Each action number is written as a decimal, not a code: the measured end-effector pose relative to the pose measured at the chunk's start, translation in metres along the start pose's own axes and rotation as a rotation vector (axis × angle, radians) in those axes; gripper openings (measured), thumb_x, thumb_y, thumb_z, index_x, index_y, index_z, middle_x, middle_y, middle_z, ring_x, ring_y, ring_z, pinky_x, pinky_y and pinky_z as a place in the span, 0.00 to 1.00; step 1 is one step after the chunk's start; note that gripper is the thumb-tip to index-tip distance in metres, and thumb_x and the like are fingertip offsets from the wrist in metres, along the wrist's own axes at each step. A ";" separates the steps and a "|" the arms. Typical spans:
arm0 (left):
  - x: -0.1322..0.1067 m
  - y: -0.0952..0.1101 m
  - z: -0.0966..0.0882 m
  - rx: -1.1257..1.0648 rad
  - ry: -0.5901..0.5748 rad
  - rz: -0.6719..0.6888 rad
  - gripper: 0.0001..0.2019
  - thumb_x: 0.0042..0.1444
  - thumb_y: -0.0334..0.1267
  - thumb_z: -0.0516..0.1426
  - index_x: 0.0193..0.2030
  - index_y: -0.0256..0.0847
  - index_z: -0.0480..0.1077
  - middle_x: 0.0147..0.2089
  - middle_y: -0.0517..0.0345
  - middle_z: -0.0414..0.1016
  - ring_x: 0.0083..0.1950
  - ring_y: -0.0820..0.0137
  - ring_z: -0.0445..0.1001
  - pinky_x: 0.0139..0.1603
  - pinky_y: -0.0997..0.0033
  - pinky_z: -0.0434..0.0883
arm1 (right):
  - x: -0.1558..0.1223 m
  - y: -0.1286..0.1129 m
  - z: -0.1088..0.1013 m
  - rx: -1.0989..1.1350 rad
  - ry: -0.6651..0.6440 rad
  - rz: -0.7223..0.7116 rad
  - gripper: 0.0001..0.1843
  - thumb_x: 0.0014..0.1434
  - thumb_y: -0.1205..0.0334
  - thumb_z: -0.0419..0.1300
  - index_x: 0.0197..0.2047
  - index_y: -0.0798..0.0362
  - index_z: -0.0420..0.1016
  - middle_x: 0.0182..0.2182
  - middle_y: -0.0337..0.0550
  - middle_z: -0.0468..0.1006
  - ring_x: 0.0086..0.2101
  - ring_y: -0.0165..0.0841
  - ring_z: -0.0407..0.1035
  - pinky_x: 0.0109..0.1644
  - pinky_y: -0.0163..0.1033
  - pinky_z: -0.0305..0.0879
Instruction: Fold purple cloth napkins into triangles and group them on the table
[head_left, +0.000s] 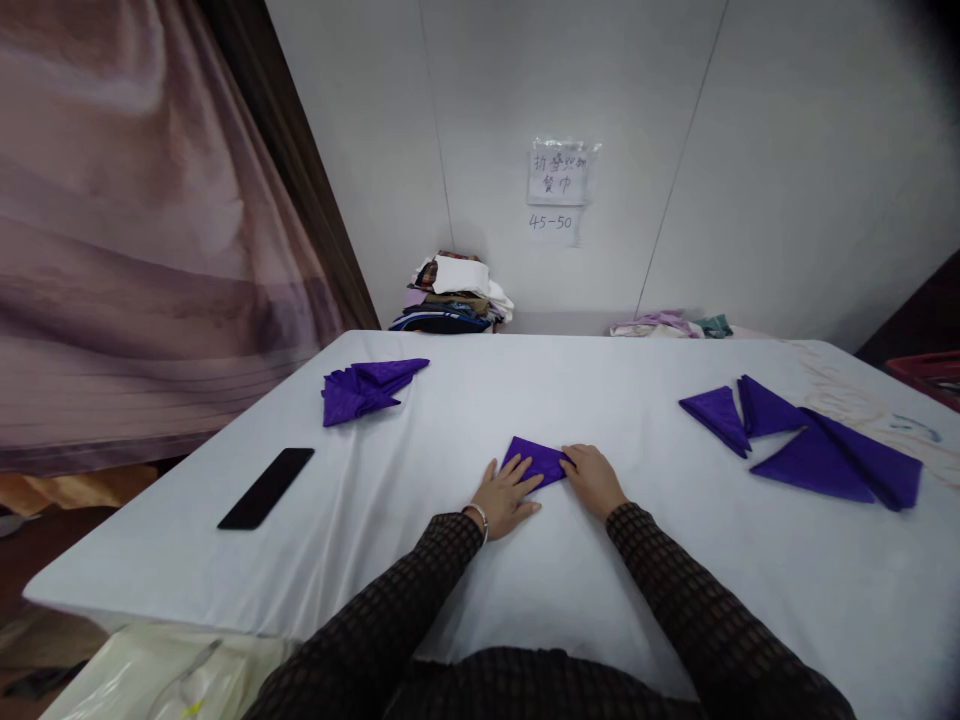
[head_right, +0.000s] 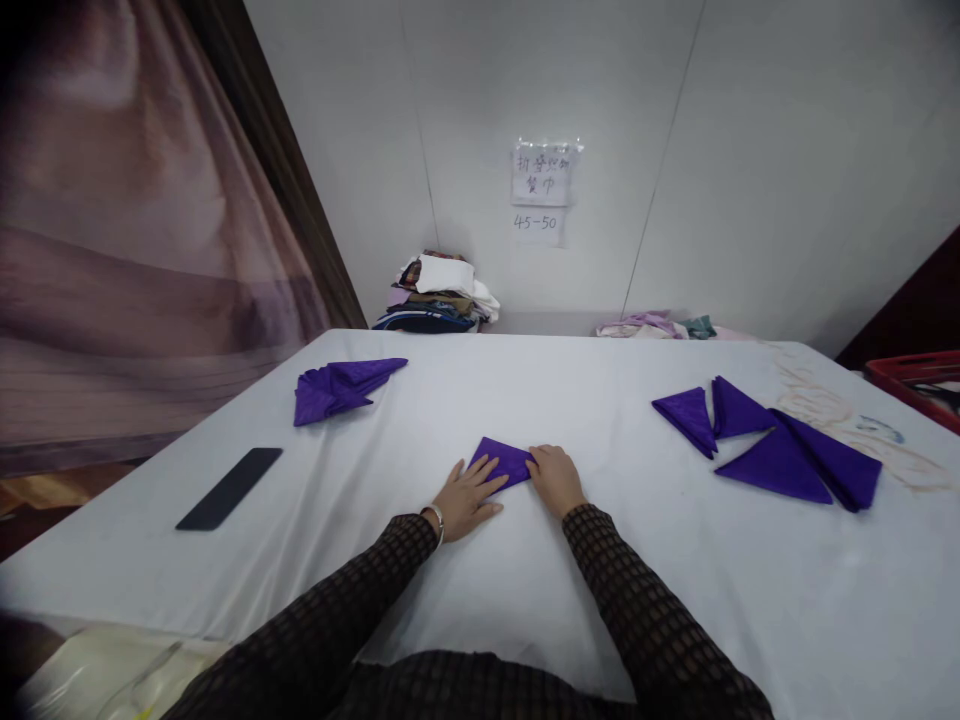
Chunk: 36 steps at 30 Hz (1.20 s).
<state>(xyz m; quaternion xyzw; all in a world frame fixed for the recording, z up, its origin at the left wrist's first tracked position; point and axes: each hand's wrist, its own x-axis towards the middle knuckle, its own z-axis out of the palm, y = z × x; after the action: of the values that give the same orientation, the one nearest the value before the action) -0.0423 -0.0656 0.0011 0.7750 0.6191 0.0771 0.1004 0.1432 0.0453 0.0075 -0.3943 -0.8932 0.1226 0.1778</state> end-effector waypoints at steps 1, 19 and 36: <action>-0.003 0.003 0.001 0.003 0.016 -0.013 0.27 0.60 0.53 0.47 0.65 0.52 0.52 0.70 0.51 0.47 0.70 0.57 0.43 0.63 0.37 0.43 | -0.001 0.000 -0.002 -0.020 -0.007 0.023 0.16 0.62 0.62 0.49 0.49 0.55 0.72 0.45 0.50 0.74 0.47 0.39 0.64 0.51 0.40 0.58; -0.031 0.059 0.006 -0.153 0.081 -0.244 0.28 0.60 0.57 0.42 0.61 0.45 0.61 0.66 0.50 0.56 0.67 0.56 0.51 0.63 0.41 0.47 | 0.003 0.020 -0.013 0.028 -0.217 0.160 0.05 0.54 0.61 0.60 0.32 0.54 0.72 0.36 0.44 0.73 0.38 0.33 0.66 0.39 0.35 0.56; 0.017 0.013 -0.001 -0.060 0.274 -0.303 0.17 0.57 0.40 0.53 0.52 0.42 0.68 0.46 0.53 0.72 0.48 0.63 0.67 0.50 0.62 0.64 | 0.030 0.038 -0.015 0.289 -0.184 0.176 0.13 0.50 0.70 0.60 0.41 0.53 0.75 0.38 0.42 0.78 0.40 0.33 0.71 0.45 0.35 0.63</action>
<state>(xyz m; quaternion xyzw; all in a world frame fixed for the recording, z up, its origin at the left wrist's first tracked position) -0.0259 -0.0516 0.0049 0.6519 0.7340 0.1842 0.0487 0.1558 0.0938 0.0138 -0.4284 -0.8408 0.3004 0.1388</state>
